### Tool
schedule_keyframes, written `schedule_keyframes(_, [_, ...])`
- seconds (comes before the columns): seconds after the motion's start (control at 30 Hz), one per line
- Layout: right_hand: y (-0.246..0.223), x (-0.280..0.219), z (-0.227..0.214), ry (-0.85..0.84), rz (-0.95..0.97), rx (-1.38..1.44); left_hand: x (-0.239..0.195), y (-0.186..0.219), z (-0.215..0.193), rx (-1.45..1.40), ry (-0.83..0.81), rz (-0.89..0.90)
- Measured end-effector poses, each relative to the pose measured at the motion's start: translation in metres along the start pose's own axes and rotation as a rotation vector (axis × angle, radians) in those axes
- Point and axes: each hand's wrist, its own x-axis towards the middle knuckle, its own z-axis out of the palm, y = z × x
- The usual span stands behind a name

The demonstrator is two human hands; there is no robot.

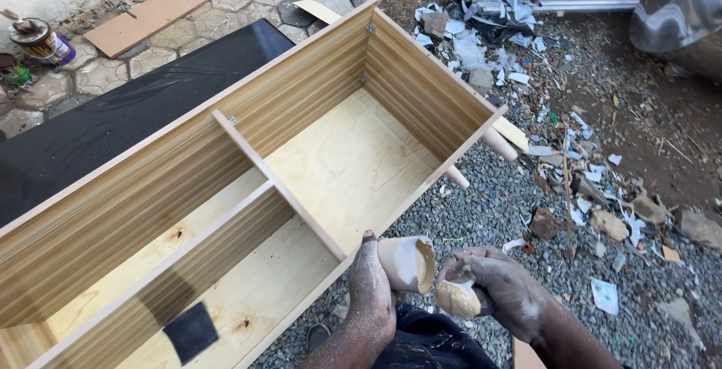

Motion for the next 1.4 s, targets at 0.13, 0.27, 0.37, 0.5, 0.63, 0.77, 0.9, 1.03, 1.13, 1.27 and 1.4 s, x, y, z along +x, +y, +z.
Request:
schedule_keyframes(0.13, [-0.015,0.020,-0.047,-0.061,-0.021,0.125,0.012,-0.011,0.037,-0.052,0.010,-0.019])
schedule_keyframes(0.27, [-0.016,0.045,-0.086,-0.201,-0.192,0.222,0.006,-0.016,0.068,-0.051,0.083,-0.030])
schedule_keyframes(0.37, [-0.043,0.045,-0.083,-0.097,-0.142,0.114,0.004,-0.015,0.092,-0.111,0.116,-0.013])
schedule_keyframes(0.5, [-0.053,0.039,-0.076,0.082,-0.044,-0.036,0.003,-0.020,0.103,-0.168,0.178,-0.018])
schedule_keyframes(0.63, [-0.033,0.051,-0.092,-0.029,-0.074,-0.097,0.017,-0.030,0.105,-0.080,0.188,0.025])
schedule_keyframes(0.77, [-0.038,0.054,-0.087,-0.186,-0.145,-0.156,0.019,-0.028,0.102,-0.106,0.121,0.088])
schedule_keyframes(0.9, [-0.020,0.077,-0.106,-0.354,-0.091,0.091,0.023,-0.019,0.090,-0.123,0.201,0.040])
schedule_keyframes(1.03, [-0.004,0.117,-0.119,-0.201,0.003,0.438,0.037,-0.009,0.067,-0.288,0.185,0.040])
schedule_keyframes(1.13, [0.001,0.140,-0.106,0.024,-0.029,0.263,0.044,0.001,0.049,-0.344,0.200,0.040])
schedule_keyframes(1.27, [-0.002,0.163,-0.085,0.336,-0.275,-0.443,0.055,0.008,0.028,-0.448,0.246,0.061])
schedule_keyframes(1.4, [-0.007,0.170,-0.048,0.421,-0.368,-0.585,0.061,0.014,0.012,-0.441,0.248,0.051])
